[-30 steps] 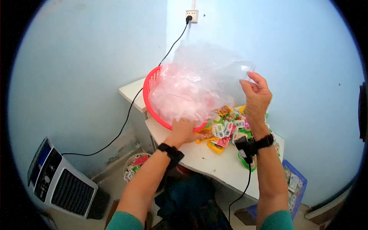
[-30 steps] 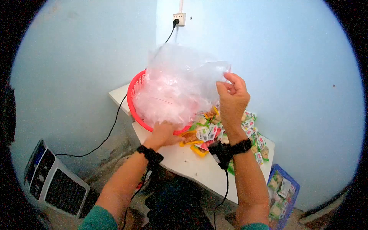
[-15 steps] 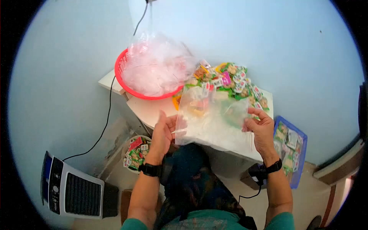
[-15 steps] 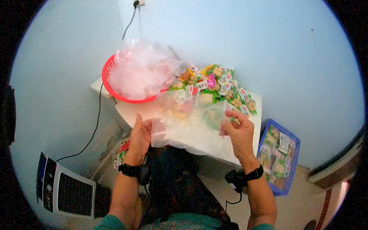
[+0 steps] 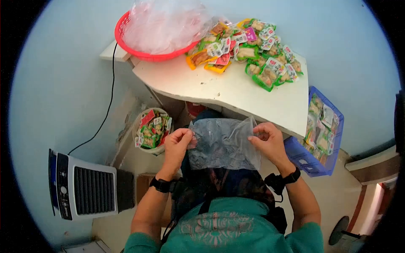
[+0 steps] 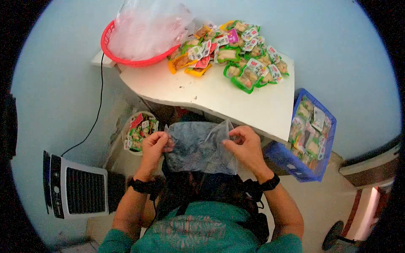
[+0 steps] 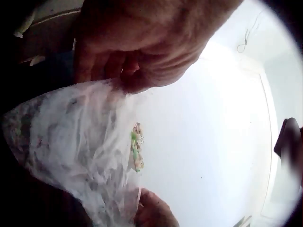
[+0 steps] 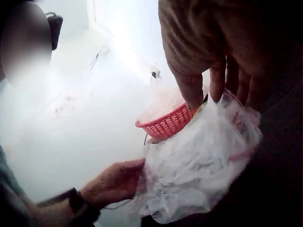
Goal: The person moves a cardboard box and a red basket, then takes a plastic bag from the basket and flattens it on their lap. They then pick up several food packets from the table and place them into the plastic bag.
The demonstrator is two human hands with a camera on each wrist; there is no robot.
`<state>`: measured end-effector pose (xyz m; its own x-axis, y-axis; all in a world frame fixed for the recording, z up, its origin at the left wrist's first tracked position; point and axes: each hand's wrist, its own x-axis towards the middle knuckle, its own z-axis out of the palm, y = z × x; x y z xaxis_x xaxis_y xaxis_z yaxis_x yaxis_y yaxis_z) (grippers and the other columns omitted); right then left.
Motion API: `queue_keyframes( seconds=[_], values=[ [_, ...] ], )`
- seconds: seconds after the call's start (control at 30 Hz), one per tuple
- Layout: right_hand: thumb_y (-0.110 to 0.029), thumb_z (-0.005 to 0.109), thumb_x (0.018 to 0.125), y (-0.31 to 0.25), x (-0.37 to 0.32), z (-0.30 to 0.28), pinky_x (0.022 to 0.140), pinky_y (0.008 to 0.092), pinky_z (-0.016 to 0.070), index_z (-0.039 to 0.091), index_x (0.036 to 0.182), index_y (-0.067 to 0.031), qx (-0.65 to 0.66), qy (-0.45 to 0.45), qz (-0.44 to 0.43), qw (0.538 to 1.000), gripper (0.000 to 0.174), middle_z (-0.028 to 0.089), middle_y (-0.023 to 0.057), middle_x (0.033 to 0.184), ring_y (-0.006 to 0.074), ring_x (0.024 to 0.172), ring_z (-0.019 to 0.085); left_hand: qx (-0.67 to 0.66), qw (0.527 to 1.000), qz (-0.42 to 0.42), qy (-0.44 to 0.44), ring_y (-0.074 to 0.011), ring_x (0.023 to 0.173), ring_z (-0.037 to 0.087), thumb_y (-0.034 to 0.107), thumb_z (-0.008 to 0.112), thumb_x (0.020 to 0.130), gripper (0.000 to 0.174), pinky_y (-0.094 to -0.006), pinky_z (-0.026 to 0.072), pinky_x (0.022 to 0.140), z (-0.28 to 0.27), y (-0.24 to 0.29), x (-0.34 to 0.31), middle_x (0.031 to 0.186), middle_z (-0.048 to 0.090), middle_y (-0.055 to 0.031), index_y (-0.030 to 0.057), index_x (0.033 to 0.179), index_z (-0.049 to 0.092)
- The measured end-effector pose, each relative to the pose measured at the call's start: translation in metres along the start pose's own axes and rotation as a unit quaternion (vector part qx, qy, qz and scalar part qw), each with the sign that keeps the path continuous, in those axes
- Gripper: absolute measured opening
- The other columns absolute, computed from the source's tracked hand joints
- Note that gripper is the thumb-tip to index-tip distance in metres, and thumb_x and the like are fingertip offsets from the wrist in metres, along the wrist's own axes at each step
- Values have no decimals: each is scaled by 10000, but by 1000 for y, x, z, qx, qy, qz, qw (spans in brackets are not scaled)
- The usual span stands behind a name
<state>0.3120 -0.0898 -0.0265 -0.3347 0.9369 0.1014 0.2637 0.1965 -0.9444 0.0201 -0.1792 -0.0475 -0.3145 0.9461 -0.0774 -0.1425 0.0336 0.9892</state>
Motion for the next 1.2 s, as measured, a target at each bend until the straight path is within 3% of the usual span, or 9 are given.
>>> queue_keyframes(
  seconds=[0.13, 0.33, 0.47, 0.57, 0.67, 0.8, 0.9, 1.07, 1.2],
  values=[
    [-131, 759, 819, 14, -9, 8, 573, 273, 495, 665, 808, 13, -95, -24, -11, 995, 173, 623, 39, 785, 107, 642, 601, -49, 998, -15, 28, -120, 712, 656, 200, 595, 986, 194, -271, 558, 643, -1, -18, -16, 824, 675, -42, 22, 954, 668],
    [-85, 681, 865, 18, -14, 6, 563, 243, 485, 646, 781, -10, 81, -16, 153, 985, 118, 611, 8, 660, 82, 609, 585, -94, 992, -54, 61, -144, 676, 665, 206, 582, 990, 193, -281, 572, 608, -10, -32, -27, 798, 654, -39, 33, 937, 649],
    [-88, 633, 894, 36, -14, 5, 574, 260, 522, 618, 812, -38, 168, -1, 194, 966, 97, 650, 28, 758, 104, 659, 625, -89, 992, -61, 70, -142, 679, 661, 222, 585, 989, 196, -281, 571, 601, -13, -42, -28, 784, 639, -29, 39, 958, 646],
    [-111, 627, 912, 47, -13, 4, 587, 264, 526, 607, 859, -53, 142, -25, 214, 966, 81, 657, 32, 820, 115, 708, 645, -92, 989, -79, 80, -141, 688, 659, 261, 587, 989, 229, -279, 567, 596, -14, -43, -29, 786, 637, -30, 40, 973, 642],
    [-137, 660, 873, 34, -14, 10, 606, 250, 496, 640, 872, -66, 188, -21, 233, 954, 74, 638, 2, 771, 94, 665, 589, -91, 987, -103, 83, -139, 699, 659, 324, 599, 979, 289, -275, 562, 591, -14, -32, -28, 789, 636, -33, 38, 993, 636],
    [-115, 681, 870, 21, -12, 12, 614, 245, 498, 633, 893, -73, 175, -56, 224, 957, 68, 644, -6, 794, 90, 694, 606, -54, 990, -93, 86, -164, 628, 660, 420, 599, 963, 370, -275, 543, 534, -9, -22, -19, 776, 638, -48, 58, 1035, 618],
    [-58, 672, 871, 27, -10, 11, 619, 224, 489, 621, 886, -69, 169, -89, 204, 960, 54, 649, -14, 829, 77, 711, 606, -42, 987, -127, 92, -149, 579, 647, 409, 658, 930, 386, -250, 525, 509, -11, -18, -10, 746, 639, -53, 35, 1019, 625],
    [-33, 678, 851, 27, -11, 8, 583, 192, 426, 629, 862, -62, 191, -129, 174, 957, 58, 631, -32, 773, 50, 670, 572, 6, 992, -99, 81, -132, 555, 633, 373, 667, 931, 356, -226, 483, 478, -14, -23, 0, 748, 655, -58, 21, 976, 634],
    [-26, 666, 852, 30, -9, 8, 595, 189, 436, 630, 863, -64, 181, -111, 171, 962, 53, 629, -35, 781, 45, 663, 568, -3, 990, -102, 94, -102, 560, 611, 352, 680, 927, 341, -211, 477, 499, -10, -23, -1, 747, 654, -43, 12, 927, 647]
  ],
)
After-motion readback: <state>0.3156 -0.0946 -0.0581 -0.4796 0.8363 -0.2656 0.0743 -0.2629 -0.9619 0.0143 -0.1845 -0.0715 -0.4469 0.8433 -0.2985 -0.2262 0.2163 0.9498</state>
